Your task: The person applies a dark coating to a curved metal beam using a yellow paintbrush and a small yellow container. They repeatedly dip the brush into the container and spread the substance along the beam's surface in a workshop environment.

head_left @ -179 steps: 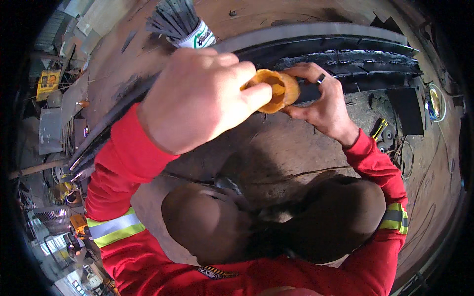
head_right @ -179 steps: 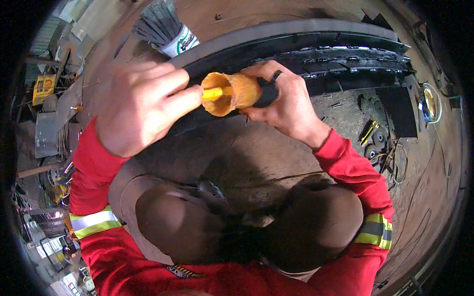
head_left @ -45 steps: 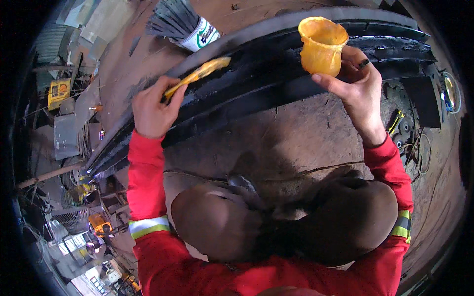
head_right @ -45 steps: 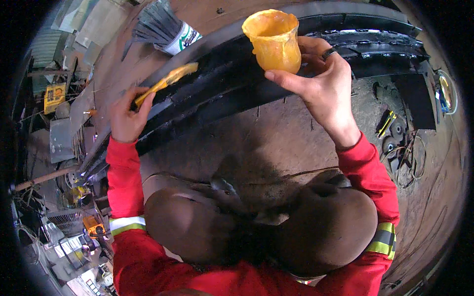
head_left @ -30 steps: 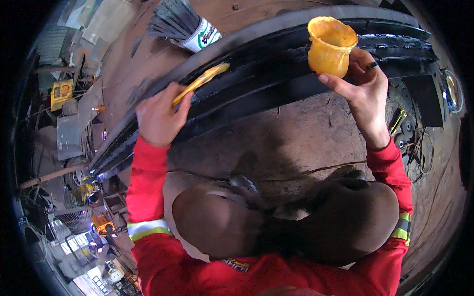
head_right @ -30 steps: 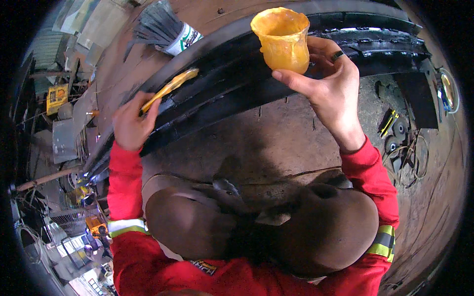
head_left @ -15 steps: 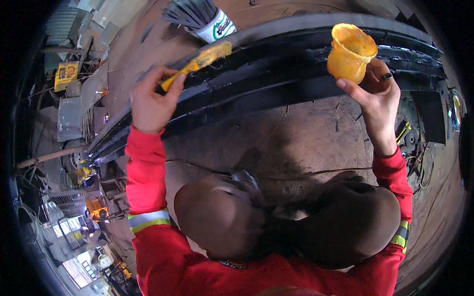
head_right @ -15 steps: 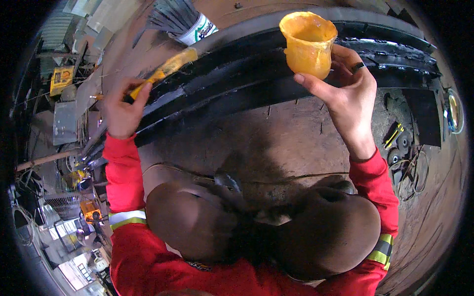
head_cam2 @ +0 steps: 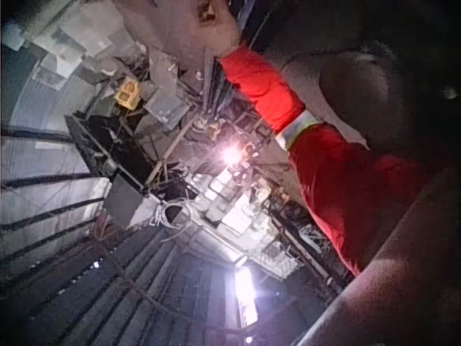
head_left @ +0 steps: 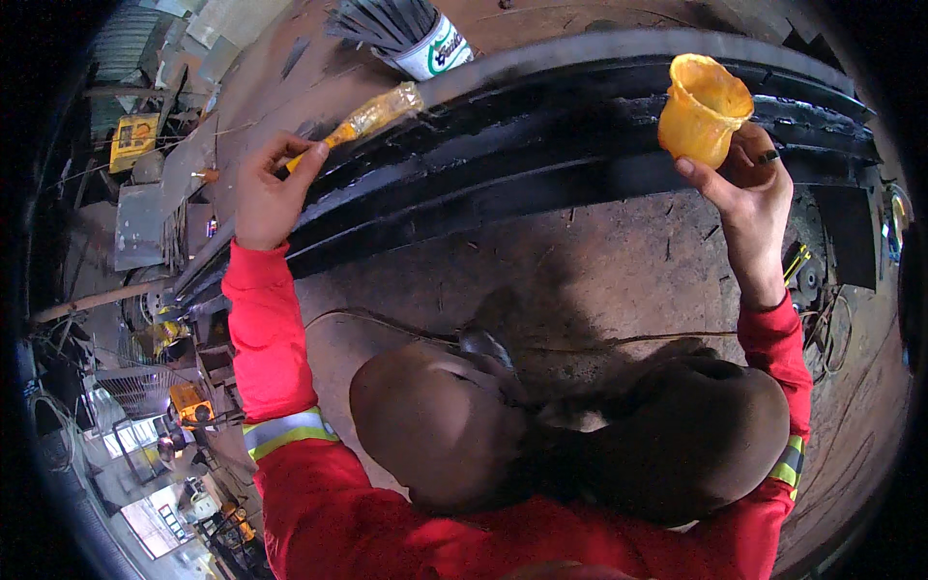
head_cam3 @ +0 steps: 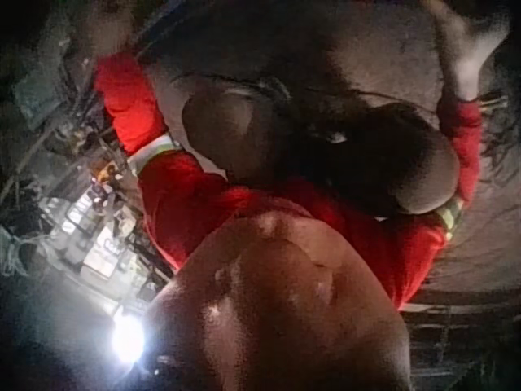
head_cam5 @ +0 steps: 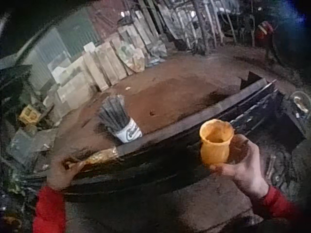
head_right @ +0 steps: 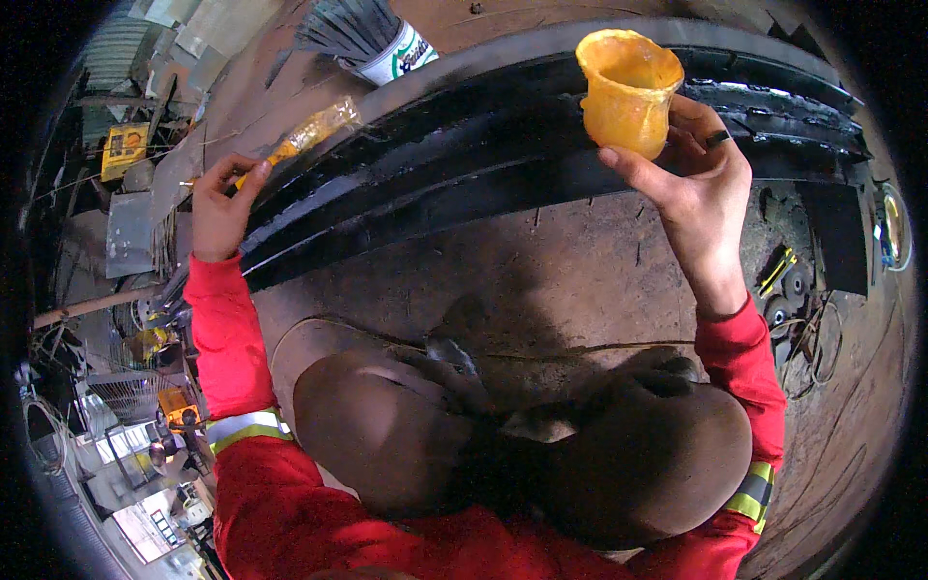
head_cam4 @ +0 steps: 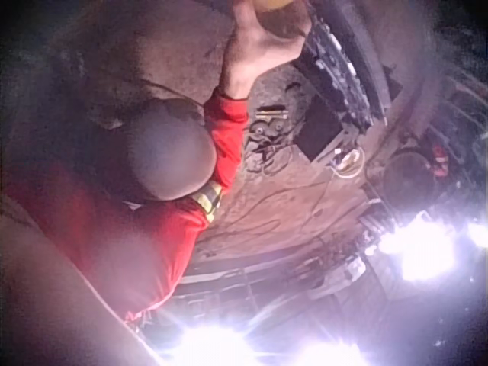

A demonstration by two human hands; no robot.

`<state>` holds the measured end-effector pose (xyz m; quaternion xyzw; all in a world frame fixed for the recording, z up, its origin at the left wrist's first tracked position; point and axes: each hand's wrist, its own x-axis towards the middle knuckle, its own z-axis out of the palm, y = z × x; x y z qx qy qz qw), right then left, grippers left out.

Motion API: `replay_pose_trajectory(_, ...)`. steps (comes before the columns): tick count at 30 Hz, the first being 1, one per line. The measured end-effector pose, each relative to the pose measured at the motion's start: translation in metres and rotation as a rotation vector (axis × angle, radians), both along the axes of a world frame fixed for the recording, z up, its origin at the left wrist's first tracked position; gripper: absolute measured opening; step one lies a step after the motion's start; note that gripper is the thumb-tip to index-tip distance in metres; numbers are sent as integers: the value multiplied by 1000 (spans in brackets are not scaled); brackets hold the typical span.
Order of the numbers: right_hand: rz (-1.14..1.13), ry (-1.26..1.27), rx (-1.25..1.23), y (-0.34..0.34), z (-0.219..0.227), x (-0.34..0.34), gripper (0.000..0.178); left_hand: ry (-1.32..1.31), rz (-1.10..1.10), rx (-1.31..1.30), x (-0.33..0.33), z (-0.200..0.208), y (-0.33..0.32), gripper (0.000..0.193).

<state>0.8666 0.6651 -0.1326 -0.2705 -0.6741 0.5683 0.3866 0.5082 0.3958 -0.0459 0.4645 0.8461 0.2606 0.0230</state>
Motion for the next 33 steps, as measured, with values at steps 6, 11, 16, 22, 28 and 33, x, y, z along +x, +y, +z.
replay_pose_trajectory(6, 13, 53, -38, -1, -2, -7, 60, -204, 13, 53, 7, -1, 6, 22)
replay_pose_trajectory(11, 3, 29, -47, 0, 3, 0, 59, -491, 280, -21, 12, -25, -26, 23)
replay_pose_trajectory(16, 28, 32, -51, -3, -1, -4, 59, -363, 274, 19, 8, -22, -41, 26)
replay_pose_trajectory(22, 3, 26, 0, -1, 3, -2, 59, 15, 112, 1, 21, -11, -36, 27)
replay_pose_trajectory(28, 31, 37, -39, -1, -2, 0, 60, 298, -164, -108, 57, -12, -10, 17)
replay_pose_trajectory(33, 18, 50, 14, -4, -3, -1, 59, 547, -296, -70, 48, -22, 11, 17)
